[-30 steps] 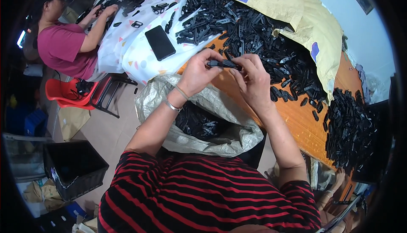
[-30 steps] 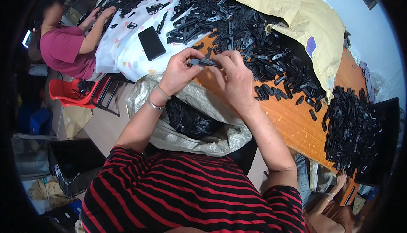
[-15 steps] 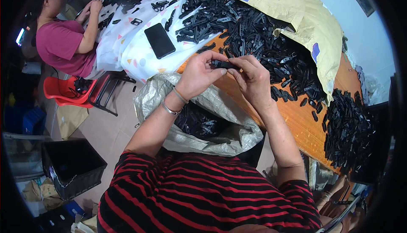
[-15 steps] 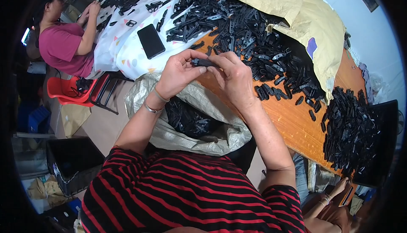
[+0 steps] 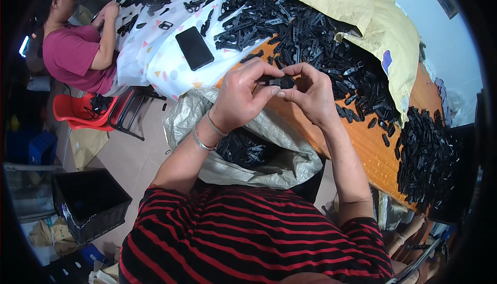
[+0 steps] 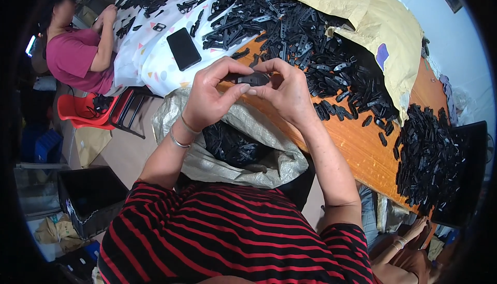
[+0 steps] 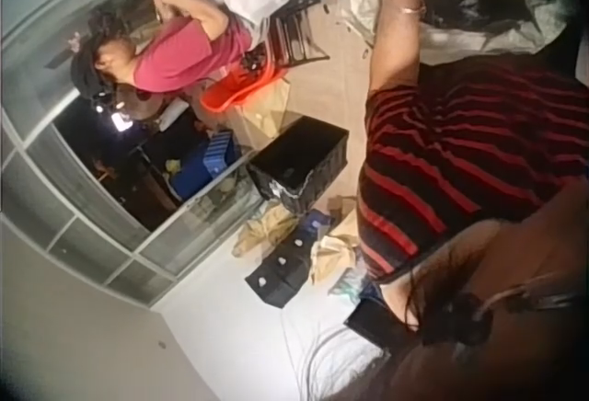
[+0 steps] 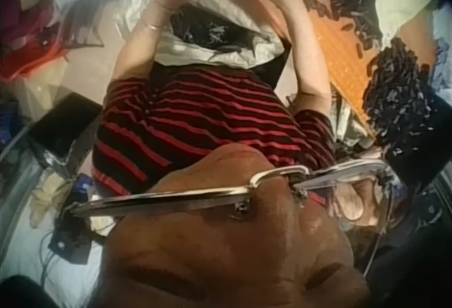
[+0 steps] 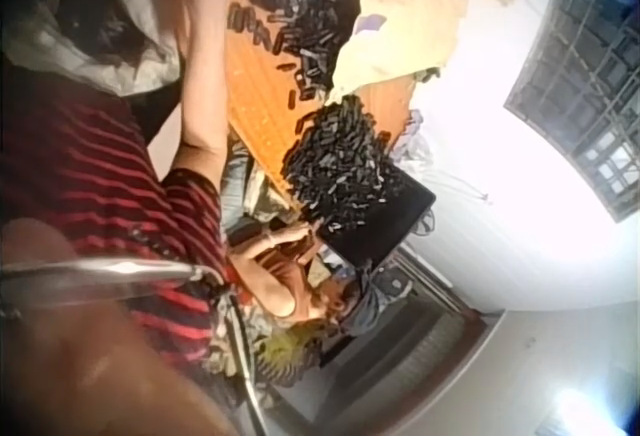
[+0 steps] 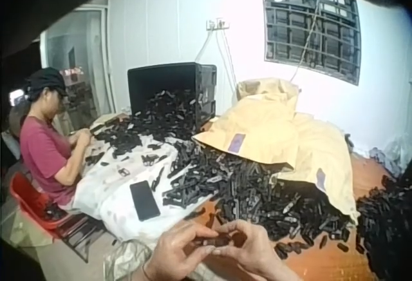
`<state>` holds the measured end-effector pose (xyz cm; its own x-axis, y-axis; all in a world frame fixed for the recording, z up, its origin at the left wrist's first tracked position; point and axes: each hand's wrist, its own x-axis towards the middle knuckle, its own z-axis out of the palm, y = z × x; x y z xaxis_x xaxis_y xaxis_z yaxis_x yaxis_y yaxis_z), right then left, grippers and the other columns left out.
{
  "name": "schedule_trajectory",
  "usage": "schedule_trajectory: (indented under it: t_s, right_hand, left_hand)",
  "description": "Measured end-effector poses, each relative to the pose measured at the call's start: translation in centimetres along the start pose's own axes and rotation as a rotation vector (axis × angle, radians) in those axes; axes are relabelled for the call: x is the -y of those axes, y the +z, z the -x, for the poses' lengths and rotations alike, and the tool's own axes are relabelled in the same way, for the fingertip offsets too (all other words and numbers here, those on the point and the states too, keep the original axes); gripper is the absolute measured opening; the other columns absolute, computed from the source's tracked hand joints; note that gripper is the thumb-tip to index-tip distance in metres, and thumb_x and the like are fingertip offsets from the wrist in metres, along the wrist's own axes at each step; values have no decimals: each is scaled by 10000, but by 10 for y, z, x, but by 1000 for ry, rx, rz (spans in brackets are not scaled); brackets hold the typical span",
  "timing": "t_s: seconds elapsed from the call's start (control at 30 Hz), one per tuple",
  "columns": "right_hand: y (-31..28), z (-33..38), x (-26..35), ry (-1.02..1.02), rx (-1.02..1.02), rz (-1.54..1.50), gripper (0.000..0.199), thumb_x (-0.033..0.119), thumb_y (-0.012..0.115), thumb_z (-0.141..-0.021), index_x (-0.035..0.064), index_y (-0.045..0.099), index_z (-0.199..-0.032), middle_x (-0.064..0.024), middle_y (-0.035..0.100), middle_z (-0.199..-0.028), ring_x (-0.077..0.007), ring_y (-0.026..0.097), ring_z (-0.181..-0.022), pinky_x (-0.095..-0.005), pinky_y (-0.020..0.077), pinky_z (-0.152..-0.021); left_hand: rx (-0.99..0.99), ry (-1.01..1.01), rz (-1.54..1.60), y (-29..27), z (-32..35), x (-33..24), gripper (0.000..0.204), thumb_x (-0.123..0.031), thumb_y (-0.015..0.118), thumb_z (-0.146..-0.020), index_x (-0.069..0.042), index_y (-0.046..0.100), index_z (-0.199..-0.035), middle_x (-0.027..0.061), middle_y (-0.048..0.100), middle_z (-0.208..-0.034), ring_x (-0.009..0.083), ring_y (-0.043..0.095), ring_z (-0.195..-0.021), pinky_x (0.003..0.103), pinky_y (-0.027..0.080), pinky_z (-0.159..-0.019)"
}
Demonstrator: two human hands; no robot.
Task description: Pick up small black plastic parts from the table, inspect them, and place them into a collection bag.
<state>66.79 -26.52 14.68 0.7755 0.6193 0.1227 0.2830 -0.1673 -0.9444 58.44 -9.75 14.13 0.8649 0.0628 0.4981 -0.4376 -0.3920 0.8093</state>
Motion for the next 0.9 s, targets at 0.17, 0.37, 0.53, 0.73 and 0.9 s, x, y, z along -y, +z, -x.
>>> schedule_trajectory:
  t_s: [0.17,0.37,0.53,0.73,0.9]
  right_hand:
    - [3,2,-20,-167,-39,18,284,37,815,-740,12,595,-917,34,602,-769,-10,523,-685,-172,427,-591]
    - [22,13,-17,-56,-41,-76,261,81,803,-770,32,582,-900,44,571,-766,-16,500,-669,-184,421,-585]
    - [39,41,-17,95,137,-89,336,189,832,-756,34,590,-929,27,568,-781,-44,509,-681,-218,432,-598]
    - [20,50,-34,-22,302,66,313,204,805,-775,25,635,-968,-25,616,-799,-103,590,-705,-256,480,-629]
    - [-34,17,-82,-206,-158,791,129,94,708,-776,34,679,-887,-142,649,-857,-319,653,-755,-388,526,-658]
  left_hand:
    - [12,137,-101,-1,-1,-2,227,41,659,-770,41,632,-995,137,640,-938,218,650,-852,294,512,-774]
    - [-130,3,88,6,11,-5,212,-21,656,-825,10,645,-1035,97,669,-914,168,654,-812,296,530,-683]
    - [63,-282,61,-17,39,2,246,-24,654,-855,10,633,-1098,60,670,-919,90,611,-736,215,488,-664]
    - [326,-528,0,-45,69,0,225,40,609,-853,-8,646,-1069,30,655,-941,71,581,-918,228,459,-792]
    - [235,-394,-271,-43,59,9,200,-10,649,-842,-22,650,-1041,93,665,-866,184,647,-767,298,500,-702]
